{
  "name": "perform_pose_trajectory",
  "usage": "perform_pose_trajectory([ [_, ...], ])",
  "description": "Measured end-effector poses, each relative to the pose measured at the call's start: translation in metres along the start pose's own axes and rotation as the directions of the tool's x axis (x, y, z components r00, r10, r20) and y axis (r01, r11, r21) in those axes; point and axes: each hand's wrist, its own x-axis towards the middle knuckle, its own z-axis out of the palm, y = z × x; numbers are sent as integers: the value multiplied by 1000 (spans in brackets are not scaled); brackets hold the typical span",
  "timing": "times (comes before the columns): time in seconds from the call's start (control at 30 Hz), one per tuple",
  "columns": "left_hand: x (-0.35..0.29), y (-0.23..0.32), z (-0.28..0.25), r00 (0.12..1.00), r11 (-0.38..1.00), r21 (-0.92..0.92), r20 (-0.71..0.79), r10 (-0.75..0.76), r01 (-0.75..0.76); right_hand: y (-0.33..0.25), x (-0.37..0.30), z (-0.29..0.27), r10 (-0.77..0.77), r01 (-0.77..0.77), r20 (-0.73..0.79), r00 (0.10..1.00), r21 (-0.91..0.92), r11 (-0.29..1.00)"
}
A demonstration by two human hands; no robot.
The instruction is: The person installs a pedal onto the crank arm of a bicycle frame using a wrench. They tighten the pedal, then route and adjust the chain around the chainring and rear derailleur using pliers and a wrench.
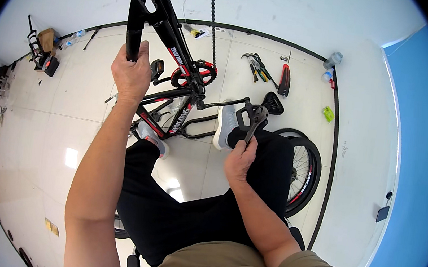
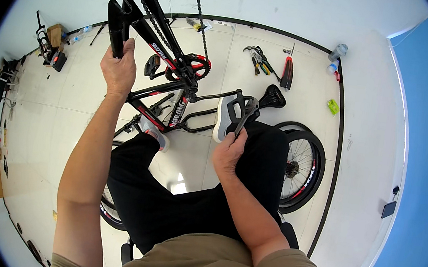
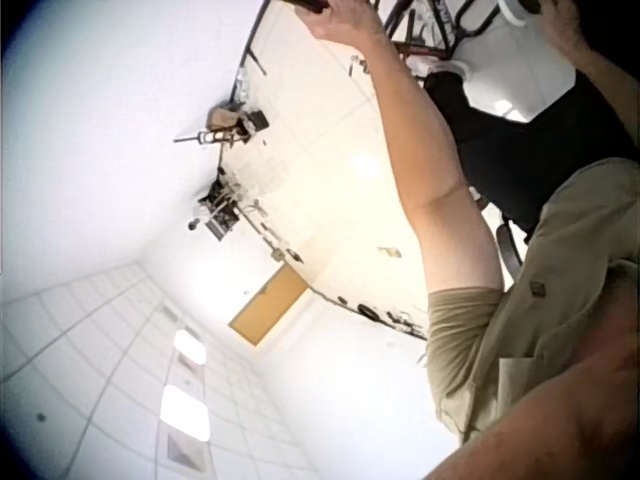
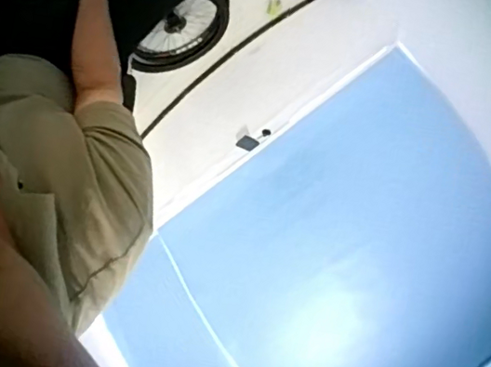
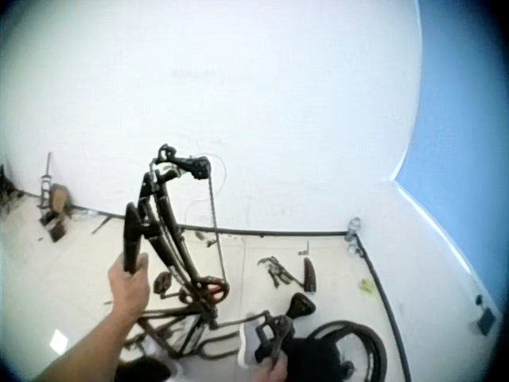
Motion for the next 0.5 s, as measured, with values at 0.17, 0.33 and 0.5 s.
perform_pose_trajectory([
  [0.17, -1, -2, 0, 999, 998, -43, -16, 36, -36, -2, 5, 4, 200, -198, 28, 979, -49, 979],
  [0.33, -1, 3, 1, 999, 997, -57, -3, 42, -42, 27, 13, 15, 395, -380, 62, 916, -174, 908],
  [0.5, -1, 2, 1, 1000, 998, -66, -11, 11, -12, 41, 9, 37, 724, -664, 340, 600, -292, 688],
])
